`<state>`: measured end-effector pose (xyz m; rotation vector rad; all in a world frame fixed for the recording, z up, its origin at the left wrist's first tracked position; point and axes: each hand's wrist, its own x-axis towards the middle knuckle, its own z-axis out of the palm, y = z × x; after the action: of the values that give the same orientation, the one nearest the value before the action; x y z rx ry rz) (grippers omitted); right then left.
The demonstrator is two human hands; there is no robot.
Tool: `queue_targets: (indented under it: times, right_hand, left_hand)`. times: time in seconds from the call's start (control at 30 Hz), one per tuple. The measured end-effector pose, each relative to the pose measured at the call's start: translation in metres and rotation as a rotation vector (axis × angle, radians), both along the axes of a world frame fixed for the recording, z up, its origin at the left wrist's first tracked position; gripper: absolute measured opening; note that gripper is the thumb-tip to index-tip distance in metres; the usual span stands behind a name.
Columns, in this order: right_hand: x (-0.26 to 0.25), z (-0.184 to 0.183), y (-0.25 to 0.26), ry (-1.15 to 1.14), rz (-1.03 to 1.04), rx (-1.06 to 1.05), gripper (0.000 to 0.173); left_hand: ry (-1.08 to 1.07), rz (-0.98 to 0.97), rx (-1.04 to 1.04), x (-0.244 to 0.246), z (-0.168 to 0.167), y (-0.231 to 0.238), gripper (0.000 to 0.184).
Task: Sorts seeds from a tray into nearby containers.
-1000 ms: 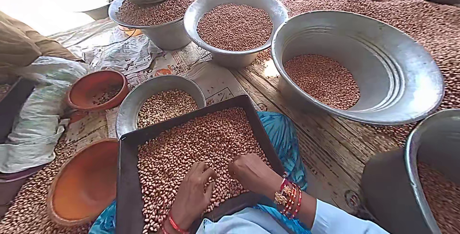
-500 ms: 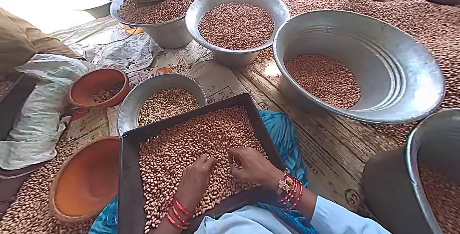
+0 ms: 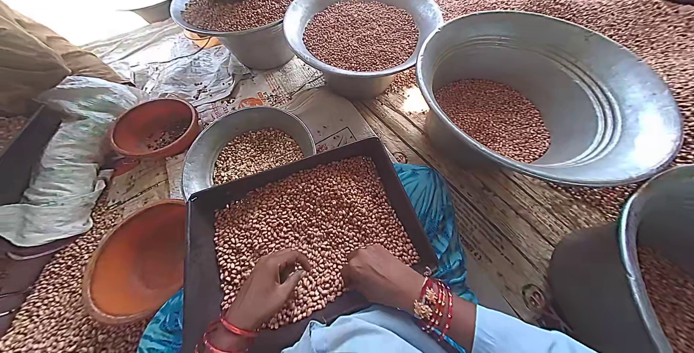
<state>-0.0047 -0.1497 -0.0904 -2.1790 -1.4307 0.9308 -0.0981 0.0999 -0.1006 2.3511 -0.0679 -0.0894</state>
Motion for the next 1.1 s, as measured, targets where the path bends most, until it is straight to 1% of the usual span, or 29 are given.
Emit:
queue_targets:
  times: [0.07, 0.13, 0.2, 0.27, 0.3, 0.37, 0.4, 0.43, 0.5, 0.57, 0.6, 0.63, 0.67, 0.7, 0.77, 0.83, 0.87, 0.93, 1.0, 1.1]
  right_hand:
    - [0.001, -0.001, 0.001, 0.013, 0.02, -0.015, 0.016]
    - [0.003, -0.001, 0.003, 0.031, 0.044, -0.031, 0.017]
    - [0.007, -0.002, 0.003, 0.06, 0.043, -0.04, 0.017]
    - [0.014, -0.004, 0.002, 0.125, -0.016, 0.011, 0.018]
    - [0.019, -0.004, 0.0, 0.177, -0.071, 0.071, 0.02]
    - [0.026, -0.004, -0.002, 0.313, -0.24, 0.209, 0.023]
    - [0.029, -0.004, -0.002, 0.376, -0.337, 0.266, 0.023]
    - [0.031, -0.002, 0.0, 0.424, -0.415, 0.3, 0.025]
    - [0.035, 0.001, 0.007, 0.412, -0.478, 0.309, 0.027]
    - [0.034, 0.0, 0.019, 0.264, -0.436, 0.264, 0.022]
    - [0.032, -0.001, 0.026, 0.157, -0.398, 0.225, 0.021]
    - [0.03, -0.002, 0.033, 0.063, -0.357, 0.18, 0.022]
    - [0.027, -0.002, 0.039, 0.0, -0.315, 0.124, 0.024]
    - [0.025, -0.001, 0.044, -0.038, -0.273, 0.055, 0.025]
    - [0.022, 0.0, 0.053, -0.081, -0.218, -0.048, 0.025]
    - [0.021, 0.0, 0.057, -0.094, -0.202, -0.078, 0.023]
    - [0.021, -0.001, 0.057, -0.098, -0.2, -0.079, 0.023]
    - [0.02, -0.002, 0.057, -0.086, -0.205, -0.079, 0.023]
    - [0.02, -0.004, 0.056, -0.063, -0.203, -0.088, 0.023]
    - [0.02, 0.003, 0.055, -0.031, -0.173, -0.125, 0.022]
  left_hand:
    - [-0.055, -0.117, 0.1, -0.016, -0.003, -0.008, 0.016]
    - [-0.058, -0.15, 0.201, -0.026, -0.007, -0.016, 0.014]
    - [-0.051, -0.146, 0.246, -0.028, -0.009, -0.022, 0.013]
    - [-0.083, -0.147, 0.279, -0.028, -0.01, -0.026, 0.011]
    - [-0.095, -0.153, 0.283, -0.028, -0.01, -0.028, 0.01]
    - [-0.07, -0.155, 0.229, -0.025, -0.007, -0.026, 0.012]
    - [-0.052, -0.131, 0.158, -0.023, -0.006, -0.022, 0.015]
    - [-0.04, -0.072, 0.04, -0.021, -0.006, -0.015, 0.018]
    - [0.003, 0.093, -0.305, -0.013, 0.001, 0.002, 0.019]
    - [-0.001, 0.198, -0.662, -0.006, 0.006, 0.025, 0.012]
    - [-0.022, 0.234, -0.767, -0.003, 0.009, 0.033, 0.015]
    - [-0.042, 0.263, -0.796, -0.001, 0.011, 0.04, 0.021]
    - [-0.056, 0.287, -0.759, 0.001, 0.014, 0.043, 0.027]
    - [-0.059, 0.319, -0.657, 0.002, 0.016, 0.043, 0.028]
    - [-0.013, 0.393, -0.327, 0.006, 0.021, 0.035, 0.02]
    - [0.011, 0.42, -0.032, 0.01, 0.022, 0.027, 0.018]
    - [-0.016, 0.433, 0.078, 0.012, 0.02, 0.025, 0.017]
    - [-0.142, 0.431, 0.28, 0.018, 0.014, 0.023, 0.016]
    - [-0.228, 0.416, 0.39, 0.024, 0.009, 0.023, 0.015]
    - [-0.238, 0.376, 0.448, 0.031, 0.004, 0.021, 0.018]
